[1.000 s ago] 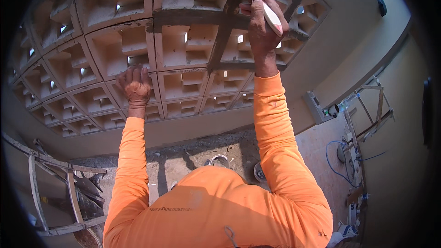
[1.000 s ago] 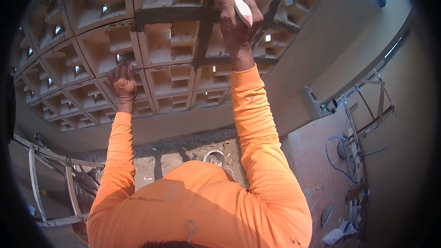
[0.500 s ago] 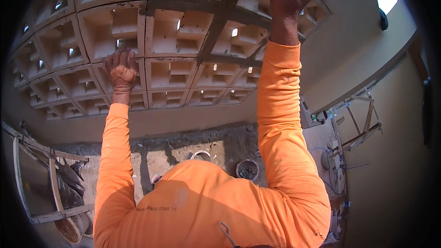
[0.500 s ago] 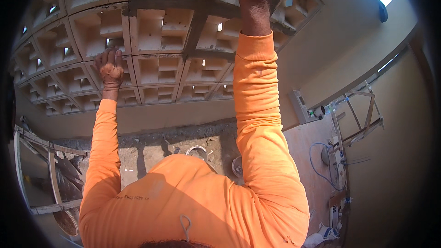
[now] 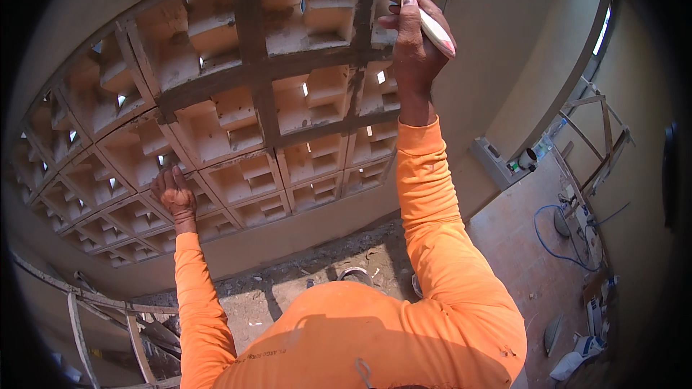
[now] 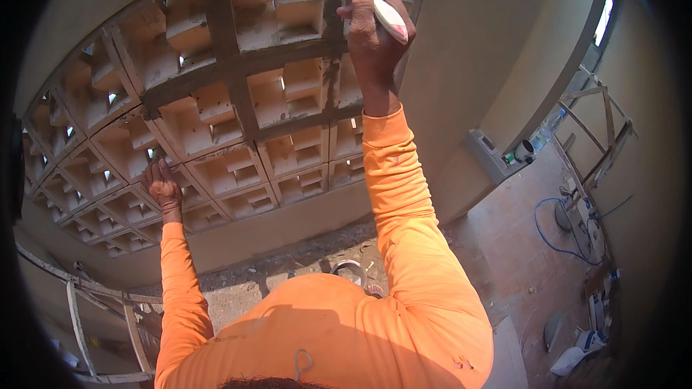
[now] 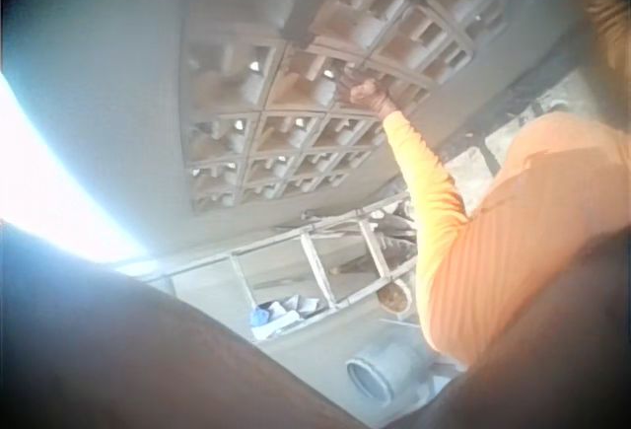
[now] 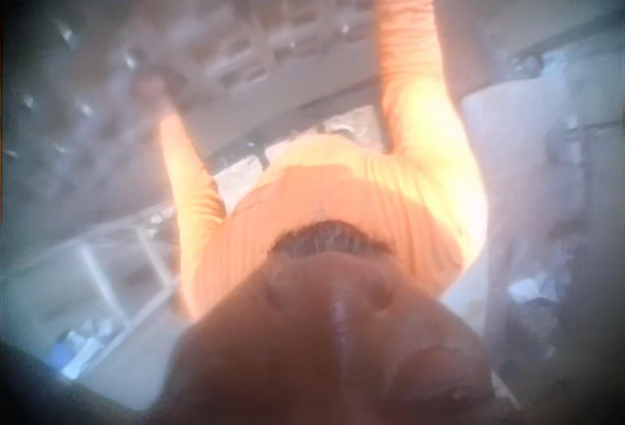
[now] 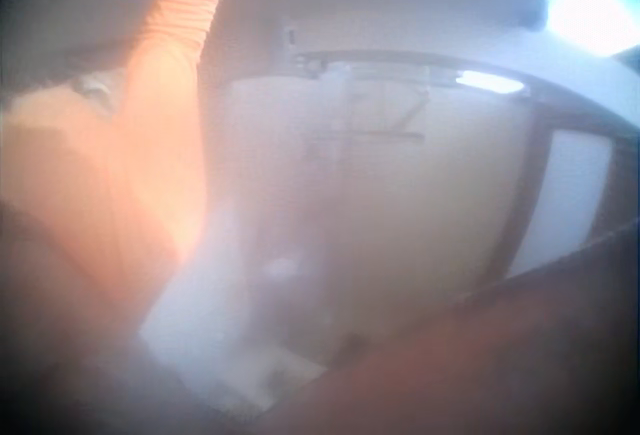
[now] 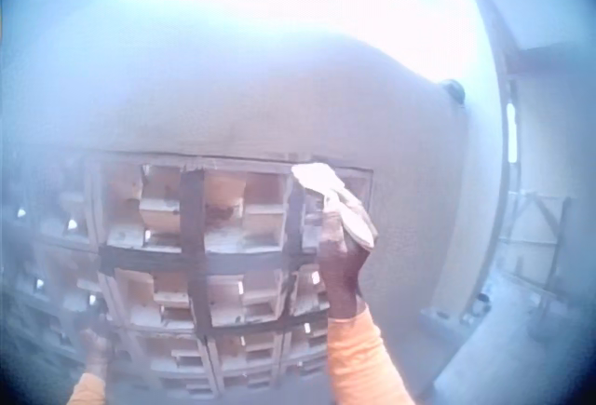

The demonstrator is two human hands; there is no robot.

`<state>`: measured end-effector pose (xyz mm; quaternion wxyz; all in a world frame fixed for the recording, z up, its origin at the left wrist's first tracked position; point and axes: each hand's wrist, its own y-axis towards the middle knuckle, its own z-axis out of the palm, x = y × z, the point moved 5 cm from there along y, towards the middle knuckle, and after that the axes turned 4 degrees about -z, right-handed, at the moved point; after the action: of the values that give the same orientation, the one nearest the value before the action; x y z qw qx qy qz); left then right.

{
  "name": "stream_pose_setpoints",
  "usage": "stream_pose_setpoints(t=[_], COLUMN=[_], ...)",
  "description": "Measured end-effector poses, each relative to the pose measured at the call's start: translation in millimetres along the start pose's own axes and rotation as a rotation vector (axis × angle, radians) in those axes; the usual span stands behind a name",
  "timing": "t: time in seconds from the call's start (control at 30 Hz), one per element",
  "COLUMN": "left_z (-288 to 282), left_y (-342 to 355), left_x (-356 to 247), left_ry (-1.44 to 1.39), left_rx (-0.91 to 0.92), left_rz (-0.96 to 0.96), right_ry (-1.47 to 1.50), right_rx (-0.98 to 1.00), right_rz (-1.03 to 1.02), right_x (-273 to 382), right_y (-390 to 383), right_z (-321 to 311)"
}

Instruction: The person applies plaster to a ceiling grid using a brush and trowel. They repeatedly dip the brush into a bucket of plaster and spread it across the ceiling surface, then use a trowel to smooth the applied material.

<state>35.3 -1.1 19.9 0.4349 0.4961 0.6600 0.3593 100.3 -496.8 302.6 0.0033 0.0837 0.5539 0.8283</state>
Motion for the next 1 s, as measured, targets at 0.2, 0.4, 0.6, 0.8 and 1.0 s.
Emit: stream_pose_setpoints(t=[0.2,0.4,0.6,0.8,1.0], left_z=[-2,-7,-12,-14,-11], left_y=[0,2,6,6,6], left_x=[0,-5,-13,-15,-15], left_ry=[0.042,0.018,-0.004,-0.010,-0.011], left_rx=[0.003,0.035,0.026,0.038,0.013], left_rz=[0.038,-0.008,-0.014,0.009,0.029], right_ry=[-0.132,0.060,-0.063,-0.201,-0.430], right_rx=[0.162,0.003,0.094,0.247,0.393], right_rz=[-0.035,-0.017,-0.003,0.309,0.459], right_x=[-17,-12,-35,-8,-15], right_y=[-15,3,-4,-71,-5], right_z=[5,-5,-2,-36,-7])
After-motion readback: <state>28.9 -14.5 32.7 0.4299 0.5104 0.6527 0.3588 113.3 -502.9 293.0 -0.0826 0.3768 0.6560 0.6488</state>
